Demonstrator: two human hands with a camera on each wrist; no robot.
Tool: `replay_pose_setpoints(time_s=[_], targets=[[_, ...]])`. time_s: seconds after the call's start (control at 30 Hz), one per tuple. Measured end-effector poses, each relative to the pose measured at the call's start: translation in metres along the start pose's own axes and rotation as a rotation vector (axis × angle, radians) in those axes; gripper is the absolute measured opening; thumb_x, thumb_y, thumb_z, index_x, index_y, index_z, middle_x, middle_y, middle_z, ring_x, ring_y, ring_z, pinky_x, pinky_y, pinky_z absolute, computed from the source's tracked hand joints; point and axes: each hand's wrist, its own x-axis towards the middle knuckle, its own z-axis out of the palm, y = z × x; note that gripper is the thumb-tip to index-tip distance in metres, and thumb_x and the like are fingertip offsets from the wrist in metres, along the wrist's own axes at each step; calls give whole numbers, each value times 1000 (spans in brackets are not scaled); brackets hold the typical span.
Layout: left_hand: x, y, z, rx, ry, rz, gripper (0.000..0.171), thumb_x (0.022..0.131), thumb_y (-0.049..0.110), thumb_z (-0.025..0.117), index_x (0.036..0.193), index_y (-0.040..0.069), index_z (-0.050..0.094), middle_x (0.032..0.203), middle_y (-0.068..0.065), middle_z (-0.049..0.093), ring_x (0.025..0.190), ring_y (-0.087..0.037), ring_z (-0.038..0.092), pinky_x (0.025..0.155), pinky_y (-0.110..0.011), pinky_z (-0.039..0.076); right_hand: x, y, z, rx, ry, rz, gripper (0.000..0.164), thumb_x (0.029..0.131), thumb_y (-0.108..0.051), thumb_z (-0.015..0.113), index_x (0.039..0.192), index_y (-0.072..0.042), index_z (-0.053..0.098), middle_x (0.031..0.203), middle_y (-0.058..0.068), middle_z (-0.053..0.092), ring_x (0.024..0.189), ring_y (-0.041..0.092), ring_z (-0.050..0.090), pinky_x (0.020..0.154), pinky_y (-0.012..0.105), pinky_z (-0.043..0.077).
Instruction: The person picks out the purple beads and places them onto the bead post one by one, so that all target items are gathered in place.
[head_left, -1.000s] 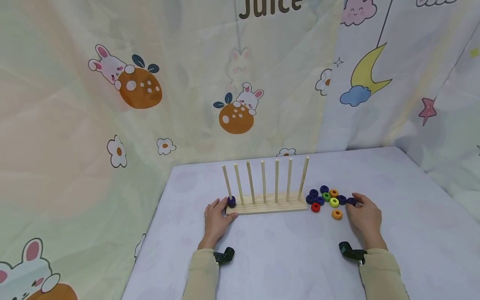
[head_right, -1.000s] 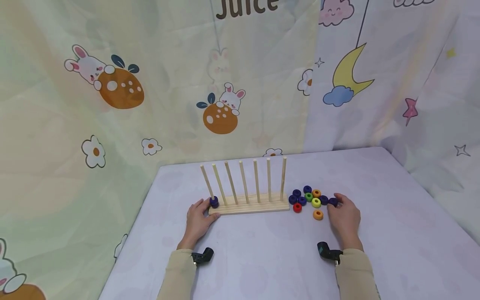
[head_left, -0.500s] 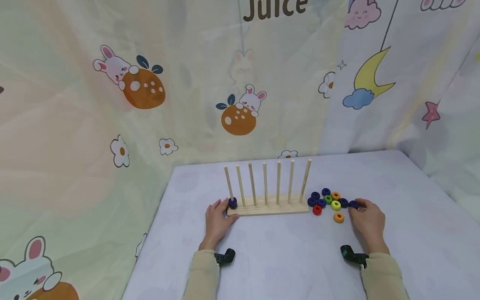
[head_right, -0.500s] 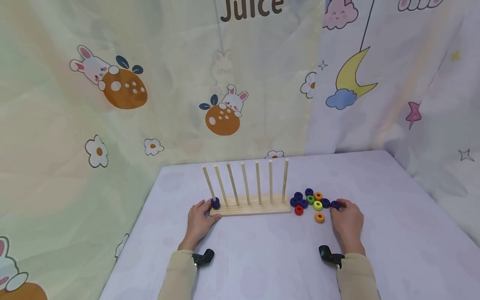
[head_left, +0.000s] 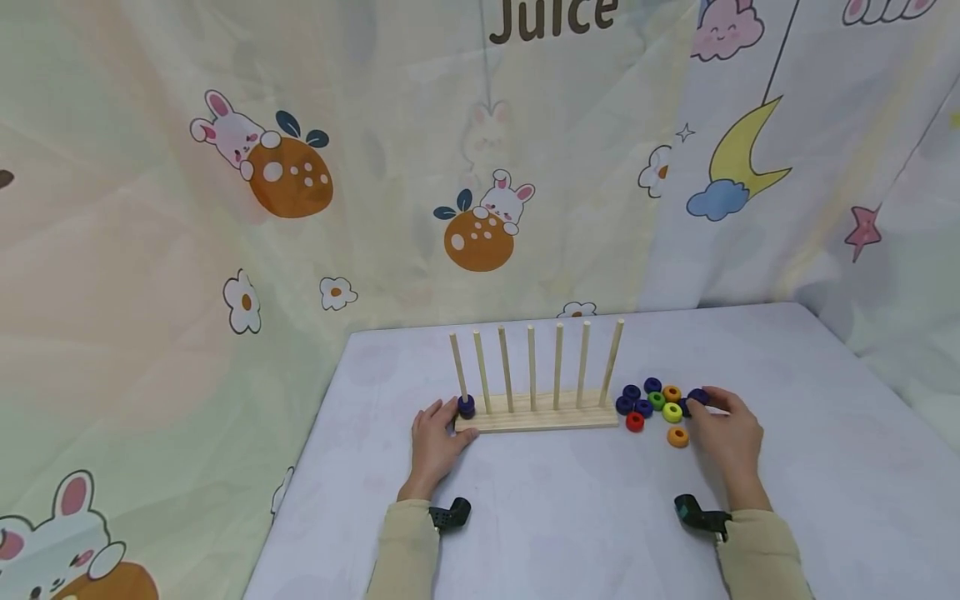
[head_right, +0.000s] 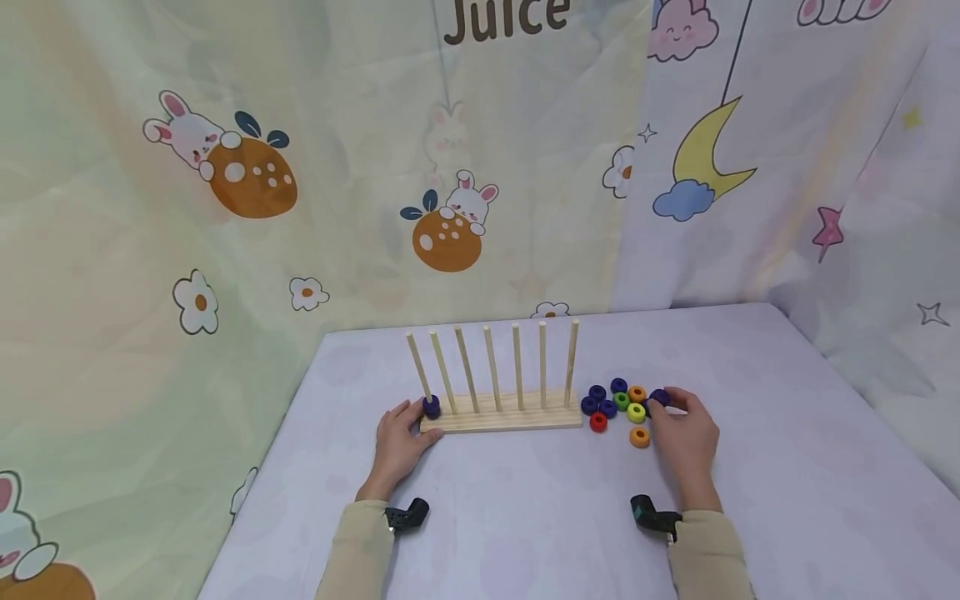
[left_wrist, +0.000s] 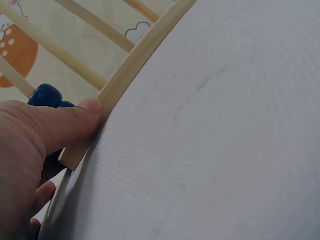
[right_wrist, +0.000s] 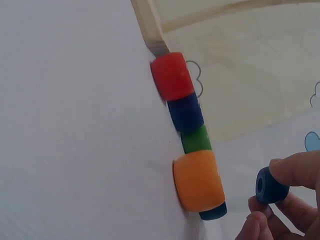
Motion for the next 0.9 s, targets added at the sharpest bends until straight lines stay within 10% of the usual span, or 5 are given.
replay_pose_setpoints(time_s=[0.27, 0.9], targets=[[-1, 1, -1, 4, 9, 11, 65, 81, 30, 80, 137, 5, 57, 136, -10, 59, 136, -35, 41, 116, -56, 14, -12, -15, 18, 36, 52, -138, 39, 91, -29, 68, 124, -7, 63, 113, 15, 65, 67, 0, 49, 48, 15, 41], [-1, 2, 0, -9, 19, 25, 64, 80, 29, 80, 135, 5, 58, 135, -11, 60, 135, -36, 41, 116, -57, 15, -41, -34, 51, 72, -37, -335, 34, 83, -16, 77, 114, -5, 67, 79, 12, 64, 51, 6, 46, 44, 21, 37]])
